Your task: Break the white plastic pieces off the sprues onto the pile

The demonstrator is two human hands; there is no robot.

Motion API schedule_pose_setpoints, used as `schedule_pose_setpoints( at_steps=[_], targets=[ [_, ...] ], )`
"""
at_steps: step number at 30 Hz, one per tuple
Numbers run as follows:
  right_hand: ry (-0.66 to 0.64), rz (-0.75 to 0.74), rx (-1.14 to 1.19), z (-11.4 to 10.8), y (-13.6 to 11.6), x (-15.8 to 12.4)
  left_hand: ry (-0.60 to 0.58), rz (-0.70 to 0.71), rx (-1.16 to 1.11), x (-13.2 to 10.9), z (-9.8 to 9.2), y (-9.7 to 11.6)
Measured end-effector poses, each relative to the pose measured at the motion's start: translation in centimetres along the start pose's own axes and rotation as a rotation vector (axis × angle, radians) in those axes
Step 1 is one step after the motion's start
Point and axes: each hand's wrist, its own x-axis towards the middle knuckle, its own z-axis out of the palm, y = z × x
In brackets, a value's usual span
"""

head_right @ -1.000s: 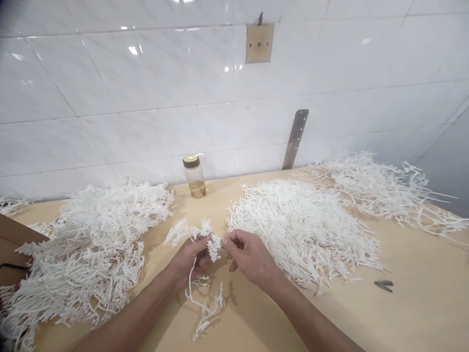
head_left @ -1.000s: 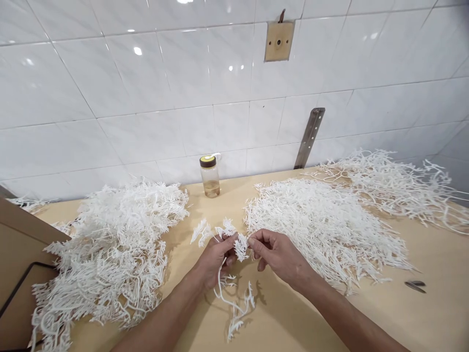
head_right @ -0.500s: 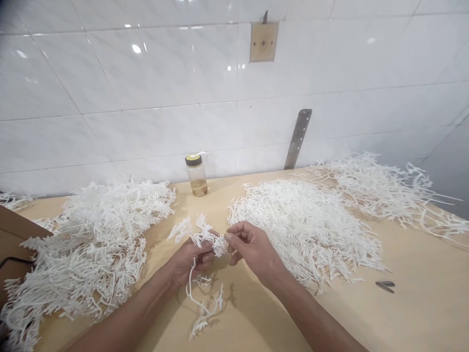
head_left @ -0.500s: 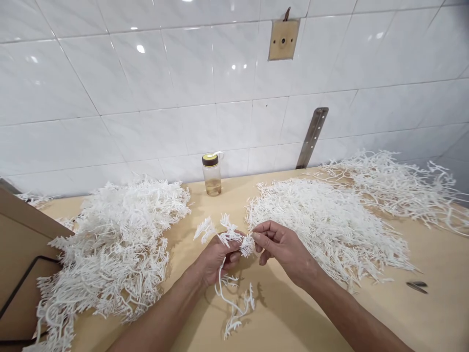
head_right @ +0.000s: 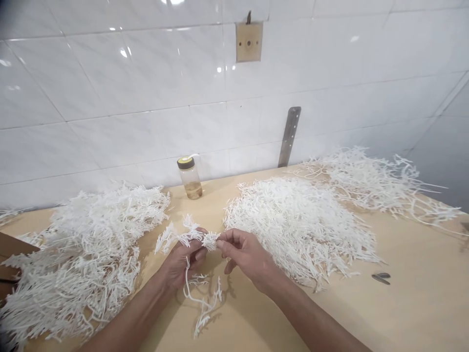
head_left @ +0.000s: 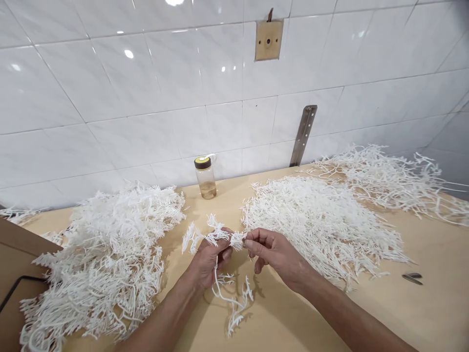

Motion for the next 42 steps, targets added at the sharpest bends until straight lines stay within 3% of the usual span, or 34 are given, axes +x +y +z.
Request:
schedule_pose_setpoints(
  at_steps=[7, 14, 23, 33, 38, 42],
  targets=[
    [0.111, -0.001, -0.065, -0.20, 0.77, 0.24, 0.026, 0.001, 0.121, -0.48, 0.70, 0.08],
    [0.060, 0.020, -0.065, -0.34, 0.19, 0.02, 0.071, 0.037, 0.197, -0.53, 0.70, -0.08],
    [0.147, -0.025, -0.244, -0.12, 0.33, 0.05, 0.059, 0.028, 0.189, -0.15, 0.26, -0.18],
    [0.098, 0.083, -0.097, -0.68, 0.31, 0.17, 0.079, 0.049, 0.178, 0.00, 0.14, -0.09],
    [0.132, 0.119, -0.238, -0.23, 0.42, 0.17, 0.142, 0.075, 0.215, -0.06, 0.46, -0.19],
    [0.160, 0.046, -0.295, -0.07, 0.52, 0.22, 0.124, 0.058, 0.227, -0.09, 0.57, -0.35]
  ],
)
